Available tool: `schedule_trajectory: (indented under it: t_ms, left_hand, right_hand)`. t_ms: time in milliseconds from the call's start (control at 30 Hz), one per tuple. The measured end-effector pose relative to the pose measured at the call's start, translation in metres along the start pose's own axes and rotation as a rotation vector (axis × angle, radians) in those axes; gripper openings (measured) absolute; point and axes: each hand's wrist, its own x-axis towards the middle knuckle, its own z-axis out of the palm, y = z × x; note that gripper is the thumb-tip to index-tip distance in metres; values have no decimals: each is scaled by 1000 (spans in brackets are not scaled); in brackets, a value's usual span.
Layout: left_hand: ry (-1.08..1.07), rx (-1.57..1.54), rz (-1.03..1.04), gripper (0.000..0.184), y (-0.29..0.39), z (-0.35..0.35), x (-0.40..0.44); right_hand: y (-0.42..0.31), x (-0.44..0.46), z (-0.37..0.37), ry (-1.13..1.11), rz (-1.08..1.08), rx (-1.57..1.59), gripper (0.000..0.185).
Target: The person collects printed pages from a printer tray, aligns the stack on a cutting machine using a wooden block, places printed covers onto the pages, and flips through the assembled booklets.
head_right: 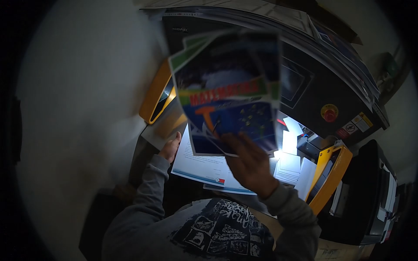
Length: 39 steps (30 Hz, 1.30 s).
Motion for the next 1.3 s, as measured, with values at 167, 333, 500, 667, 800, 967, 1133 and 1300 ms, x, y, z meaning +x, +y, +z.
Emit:
schedule_trajectory:
  t_ms: [167,333,500,667,800,967,1133,1300]
  left_hand:
    - [-68,-391,219,64,-17,-6,20]
    - [-141,-425,188,58,-16,-6,20]
    - [-90,-269,260,72,-18,-12,22]
    - [-161,-169,-4,57,-16,-12,13]
    - [-112,3,2,37,-13,-5,14]
    - [-13,-31,-61,34,-1,3,13]
    - [-46,89,136,30,-7,9,8]
    - [140,505,478,26,59,10,-50]
  right_hand:
    - [-24,-77,111,-203,178,246,9]
    - [-42,-76,99,-443,204,453,38]
    - [-1,-85,67,-291,330,378,44]
    - [-9,-77,-26,-51,457,112,48]
    - [-23,-93,-5,-465,482,212,67]
    - [-24,-131,36,-593,556,555,71]
    - [8,-172,63,-543,733,200,43]
    - [22,-176,65,-569,726,277,33]
